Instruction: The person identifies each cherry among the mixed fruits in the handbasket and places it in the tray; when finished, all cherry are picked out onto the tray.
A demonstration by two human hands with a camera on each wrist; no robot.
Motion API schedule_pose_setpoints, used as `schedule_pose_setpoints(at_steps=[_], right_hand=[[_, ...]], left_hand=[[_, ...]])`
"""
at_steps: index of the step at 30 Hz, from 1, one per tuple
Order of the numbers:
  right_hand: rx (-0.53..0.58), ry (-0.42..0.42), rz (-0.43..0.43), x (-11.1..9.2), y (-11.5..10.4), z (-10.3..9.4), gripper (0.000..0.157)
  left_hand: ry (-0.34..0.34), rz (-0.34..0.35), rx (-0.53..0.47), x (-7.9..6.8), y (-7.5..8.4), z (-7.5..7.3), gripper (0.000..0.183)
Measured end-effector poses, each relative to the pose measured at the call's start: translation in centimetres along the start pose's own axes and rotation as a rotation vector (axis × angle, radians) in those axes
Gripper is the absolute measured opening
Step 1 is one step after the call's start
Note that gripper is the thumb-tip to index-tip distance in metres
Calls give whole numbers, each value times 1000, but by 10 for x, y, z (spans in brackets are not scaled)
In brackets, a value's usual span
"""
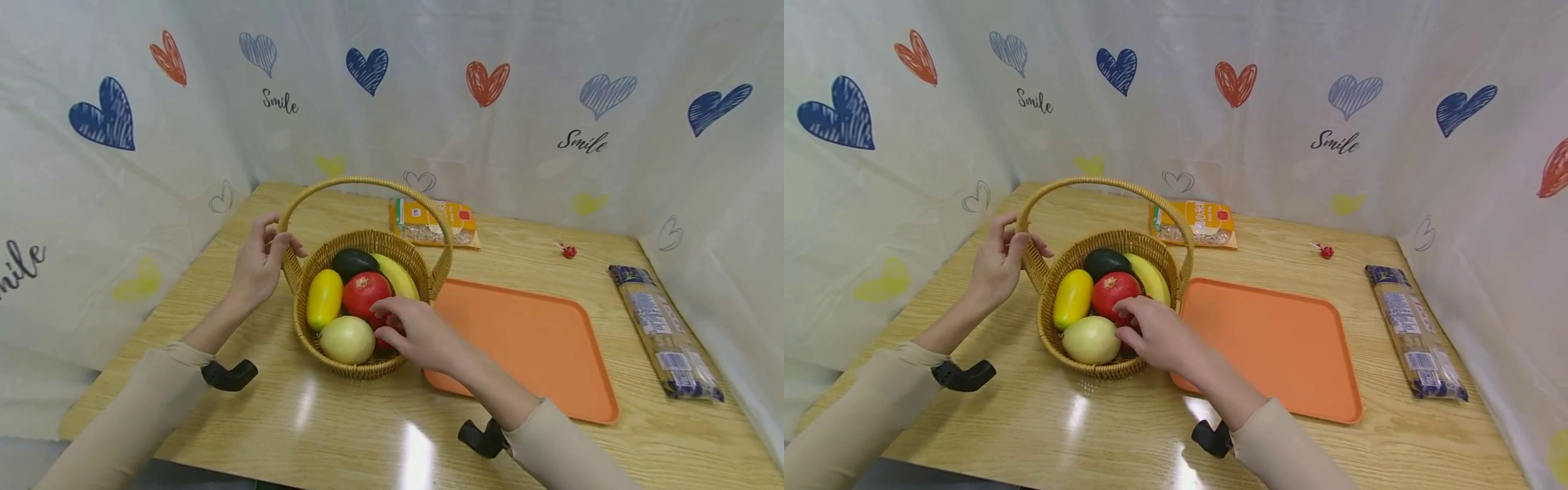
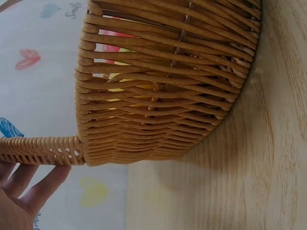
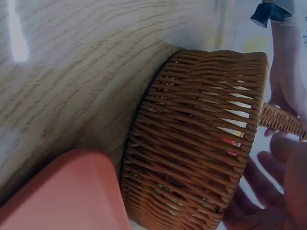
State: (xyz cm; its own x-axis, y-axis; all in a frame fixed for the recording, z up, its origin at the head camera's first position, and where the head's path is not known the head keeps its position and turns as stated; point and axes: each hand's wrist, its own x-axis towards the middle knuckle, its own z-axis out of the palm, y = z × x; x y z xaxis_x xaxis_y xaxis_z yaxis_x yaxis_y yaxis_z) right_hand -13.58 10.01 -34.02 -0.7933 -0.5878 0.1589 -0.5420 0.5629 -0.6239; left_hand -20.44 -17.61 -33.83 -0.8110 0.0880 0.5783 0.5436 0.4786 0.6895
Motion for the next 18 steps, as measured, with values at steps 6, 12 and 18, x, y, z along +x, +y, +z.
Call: schedule_pose_setpoints(at_steps=[6,12,18], right_hand=[[-99,-89,79,10,-1,6,24],[-240,-164,135,16,-2,11,28],[-333,-222,177,25,-3,19,20]], left_hand=[[15,1,0,0,-10,2,24],[19,26,16,0,12,1,21],[27,10,12,-3,31,-1,20]])
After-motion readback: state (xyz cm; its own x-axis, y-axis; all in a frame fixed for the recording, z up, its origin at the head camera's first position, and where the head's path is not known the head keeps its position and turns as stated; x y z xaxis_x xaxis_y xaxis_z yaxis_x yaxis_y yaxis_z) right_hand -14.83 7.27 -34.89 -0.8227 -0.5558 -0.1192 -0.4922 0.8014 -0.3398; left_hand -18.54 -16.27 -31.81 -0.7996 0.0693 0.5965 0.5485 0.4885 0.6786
